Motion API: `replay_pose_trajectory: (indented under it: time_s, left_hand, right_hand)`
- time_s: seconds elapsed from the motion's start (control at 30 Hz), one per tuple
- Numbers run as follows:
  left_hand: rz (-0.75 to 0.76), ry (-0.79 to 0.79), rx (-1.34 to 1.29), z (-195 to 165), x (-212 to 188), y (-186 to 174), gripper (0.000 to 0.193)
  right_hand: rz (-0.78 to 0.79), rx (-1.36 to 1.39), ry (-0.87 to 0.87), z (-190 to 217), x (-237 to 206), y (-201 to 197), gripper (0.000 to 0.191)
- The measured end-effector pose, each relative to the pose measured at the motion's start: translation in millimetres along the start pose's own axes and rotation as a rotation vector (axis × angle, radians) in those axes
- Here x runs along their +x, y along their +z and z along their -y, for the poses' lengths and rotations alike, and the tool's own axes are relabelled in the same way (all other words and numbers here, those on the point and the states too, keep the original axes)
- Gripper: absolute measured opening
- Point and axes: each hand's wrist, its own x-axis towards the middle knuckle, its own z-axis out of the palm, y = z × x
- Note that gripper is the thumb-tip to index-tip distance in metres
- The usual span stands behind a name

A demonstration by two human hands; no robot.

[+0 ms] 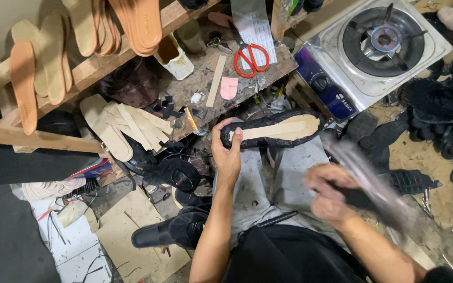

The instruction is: The person sits on the floor of a shoe workshop and works on a black shoe on their lap. They heat the shoe over a small gas burner, hammer the sole area with a hammer, then fit a light-colored insole board into the shoe and press and hammer it into place.

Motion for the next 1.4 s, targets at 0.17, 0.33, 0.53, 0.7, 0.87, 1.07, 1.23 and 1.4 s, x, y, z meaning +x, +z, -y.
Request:
replay_pose_trajectory:
  time_s: [0.17,0.33,0.53,0.7,0.87,1.07,1.23,1.4]
  left_hand:
    - [-0.007,0.102,0.052,3.7,0.8,-2.4,0.030]
    - [-0.015,0.070,0.088,7.1,-0.1,-4.5,0.031]
    - [-0.005,-0.002,0.057,5.7,0.6,-4.1,0.032]
    - [0.005,0.141,0.129,2.7,0.2,-3.8,0.030]
    - [0.012,-0.028,-0.011,1.7,2.6,-2.4,0.030]
    - [0.020,-0.040,-0.072,6.8,7.2,-1.2,0.031]
    - [0.013,-0.054,-0.022,13.8,9.2,-5.1,0.030]
    - [0.084,-0.070,-0.112,19.1,9.7,-11.4,0.039]
  right_hand:
    - [0.225,-0.297,0.608,3.1,4.2,-11.3,0.031]
    - [-0.186,0.310,-0.072,10.1,-9.5,-9.3,0.024]
    - [0.101,-0.210,0.502,-27.7,-15.5,-10.5,0.027]
    - [-0.176,0.221,0.130,-41.6,-34.2,-15.6,0.019]
    - [-0.064,-0.116,0.591,-56.4,-34.4,-21.2,0.024]
    - [-0.344,0.481,0.124,-57.0,-34.9,-26.1,0.027]
    - [-0.072,-0.076,0.652,-38.5,-21.2,-31.1,0.022]
    - [-0.214,0.481,0.009,-21.6,-23.1,-15.5,0.024]
